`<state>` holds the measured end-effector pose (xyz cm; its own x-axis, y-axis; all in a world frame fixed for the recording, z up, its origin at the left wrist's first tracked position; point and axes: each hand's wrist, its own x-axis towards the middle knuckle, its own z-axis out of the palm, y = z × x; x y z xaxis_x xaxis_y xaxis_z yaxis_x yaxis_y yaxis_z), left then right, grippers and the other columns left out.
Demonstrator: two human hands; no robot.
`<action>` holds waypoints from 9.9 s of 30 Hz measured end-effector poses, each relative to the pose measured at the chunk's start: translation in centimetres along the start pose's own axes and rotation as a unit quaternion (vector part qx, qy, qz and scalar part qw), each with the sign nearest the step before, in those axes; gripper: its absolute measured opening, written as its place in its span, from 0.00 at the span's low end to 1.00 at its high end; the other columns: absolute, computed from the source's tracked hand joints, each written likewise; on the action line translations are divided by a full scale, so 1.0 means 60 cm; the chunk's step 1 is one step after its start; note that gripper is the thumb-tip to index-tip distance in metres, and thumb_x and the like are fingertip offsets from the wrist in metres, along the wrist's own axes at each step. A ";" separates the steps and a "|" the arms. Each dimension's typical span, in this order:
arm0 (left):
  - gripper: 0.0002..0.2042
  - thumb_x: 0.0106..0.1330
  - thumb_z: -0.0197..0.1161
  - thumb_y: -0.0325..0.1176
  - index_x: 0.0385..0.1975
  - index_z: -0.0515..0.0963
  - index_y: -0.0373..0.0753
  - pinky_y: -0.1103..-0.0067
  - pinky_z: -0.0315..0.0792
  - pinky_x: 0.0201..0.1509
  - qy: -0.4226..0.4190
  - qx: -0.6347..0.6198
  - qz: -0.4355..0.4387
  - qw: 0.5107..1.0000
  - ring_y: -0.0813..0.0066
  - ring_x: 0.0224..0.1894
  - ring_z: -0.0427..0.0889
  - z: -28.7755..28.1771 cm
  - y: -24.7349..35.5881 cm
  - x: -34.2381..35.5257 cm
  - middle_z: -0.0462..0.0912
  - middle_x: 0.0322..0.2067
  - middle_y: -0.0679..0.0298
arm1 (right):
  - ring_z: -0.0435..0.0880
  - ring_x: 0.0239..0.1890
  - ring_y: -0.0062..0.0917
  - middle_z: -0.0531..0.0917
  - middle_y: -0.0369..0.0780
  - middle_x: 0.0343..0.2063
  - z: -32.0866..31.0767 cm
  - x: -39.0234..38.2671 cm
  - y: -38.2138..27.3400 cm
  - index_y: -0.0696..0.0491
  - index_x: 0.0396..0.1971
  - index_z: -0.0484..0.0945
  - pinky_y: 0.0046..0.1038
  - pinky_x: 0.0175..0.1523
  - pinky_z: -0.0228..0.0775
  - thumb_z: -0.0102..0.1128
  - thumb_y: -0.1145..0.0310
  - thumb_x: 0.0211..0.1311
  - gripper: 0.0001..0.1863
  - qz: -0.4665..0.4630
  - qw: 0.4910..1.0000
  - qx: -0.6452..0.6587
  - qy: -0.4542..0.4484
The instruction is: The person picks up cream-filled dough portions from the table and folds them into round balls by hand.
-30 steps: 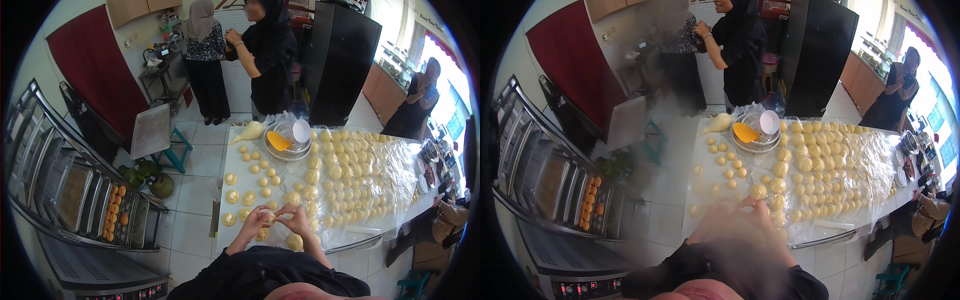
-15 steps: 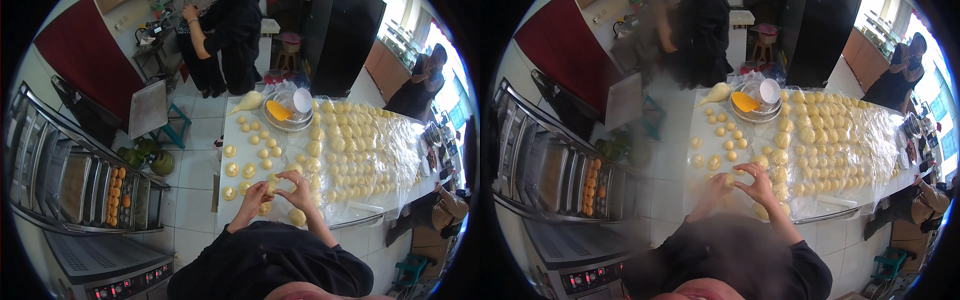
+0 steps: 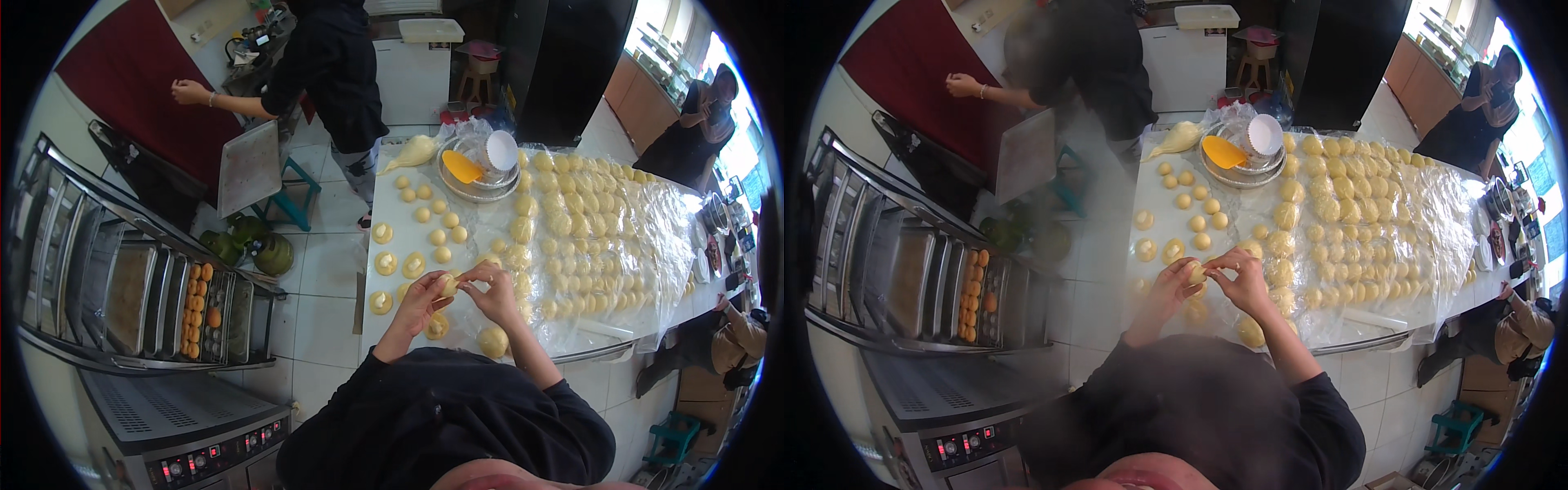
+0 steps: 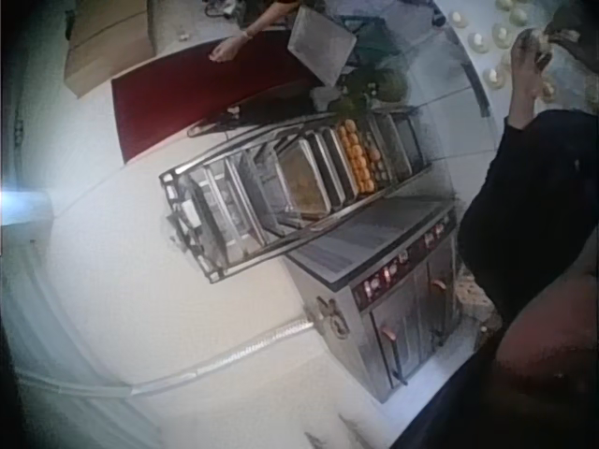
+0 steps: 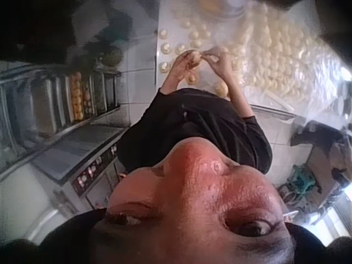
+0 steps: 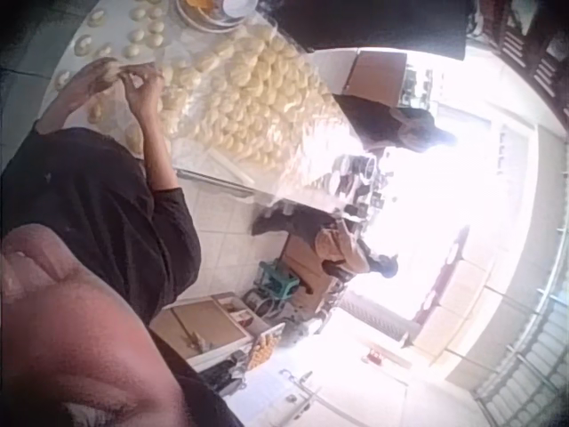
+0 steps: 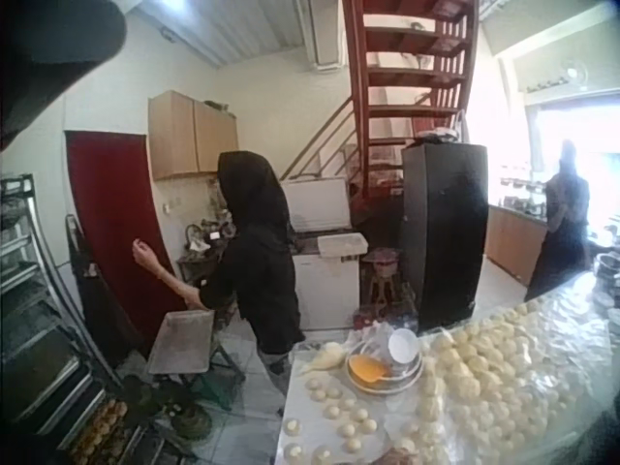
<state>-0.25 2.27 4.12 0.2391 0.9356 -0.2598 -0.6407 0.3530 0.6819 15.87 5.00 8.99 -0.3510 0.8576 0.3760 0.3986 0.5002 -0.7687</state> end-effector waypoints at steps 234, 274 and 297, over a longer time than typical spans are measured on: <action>0.11 0.60 0.53 0.34 0.40 0.68 0.37 0.81 0.73 0.38 0.036 0.180 -0.015 0.983 0.77 0.36 0.75 -0.012 -0.020 -0.008 0.73 0.35 0.65 | 0.77 0.29 0.26 0.79 0.38 0.24 0.005 -0.026 0.016 0.50 0.23 0.80 0.27 0.37 0.67 0.63 0.66 0.42 0.06 0.098 0.992 0.039 -0.065; 0.14 0.64 0.45 0.36 0.44 0.65 0.34 0.83 0.71 0.45 -0.035 0.304 0.017 0.952 0.75 0.39 0.76 -0.008 -0.017 -0.007 0.73 0.38 0.61 | 0.75 0.29 0.27 0.79 0.36 0.22 0.037 -0.049 0.072 0.51 0.21 0.79 0.27 0.35 0.67 0.63 0.68 0.41 0.05 0.063 0.995 -0.054 0.046; 0.18 0.63 0.46 0.35 0.48 0.61 0.30 0.80 0.74 0.45 -0.138 -0.172 -0.211 0.952 0.64 0.41 0.75 -0.084 -0.078 0.022 0.71 0.41 0.55 | 0.71 0.35 0.22 0.77 0.30 0.25 -0.029 -0.017 0.034 0.48 0.26 0.78 0.27 0.46 0.54 0.61 0.66 0.43 0.07 -0.117 0.972 -0.131 -0.159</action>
<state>-0.59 1.85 -2.85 0.6808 0.6926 -0.2384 -0.6346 0.7202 0.2802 18.50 5.38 7.95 -0.6852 0.6576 0.3132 0.4640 0.7255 -0.5083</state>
